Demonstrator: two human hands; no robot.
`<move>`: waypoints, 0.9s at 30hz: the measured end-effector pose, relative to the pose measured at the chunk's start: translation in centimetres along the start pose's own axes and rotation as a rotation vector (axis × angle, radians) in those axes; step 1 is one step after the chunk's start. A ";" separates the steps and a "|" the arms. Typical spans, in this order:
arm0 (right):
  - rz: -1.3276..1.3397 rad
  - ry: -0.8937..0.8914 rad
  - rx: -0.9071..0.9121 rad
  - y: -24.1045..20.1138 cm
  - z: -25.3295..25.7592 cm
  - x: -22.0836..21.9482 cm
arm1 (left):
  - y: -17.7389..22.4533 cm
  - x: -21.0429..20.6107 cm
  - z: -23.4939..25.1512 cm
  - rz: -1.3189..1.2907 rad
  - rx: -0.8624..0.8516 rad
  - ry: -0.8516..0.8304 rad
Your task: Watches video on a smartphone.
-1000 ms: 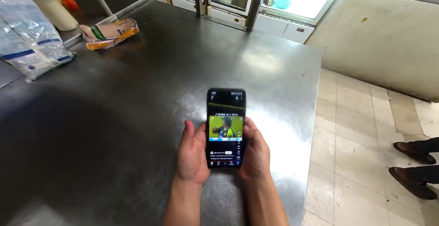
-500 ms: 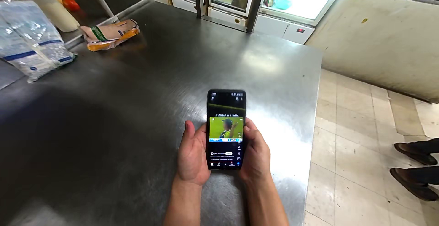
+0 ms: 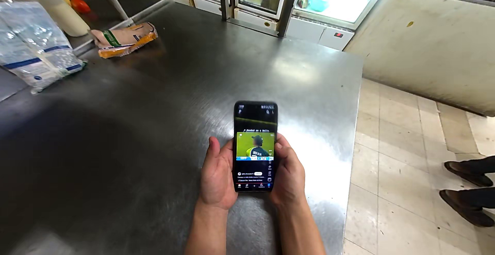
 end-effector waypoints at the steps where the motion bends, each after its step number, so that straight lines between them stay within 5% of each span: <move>1: 0.003 -0.002 0.002 0.0 0.0 0.0 | 0.0 0.0 0.0 0.000 0.001 -0.005; 27: 0.006 0.009 -0.007 0.1 0.0 0.1 | -0.1 -0.1 0.0 -0.021 0.007 -0.008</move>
Point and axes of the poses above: each hand's wrist, its own z-axis towards the middle knuckle, its own x-axis out of the back of the hand, y = z × x, the point moved 9 cm from there along z, towards the middle knuckle, and after that the axes turned 6 degrees about -z, right-handed, at the moved point
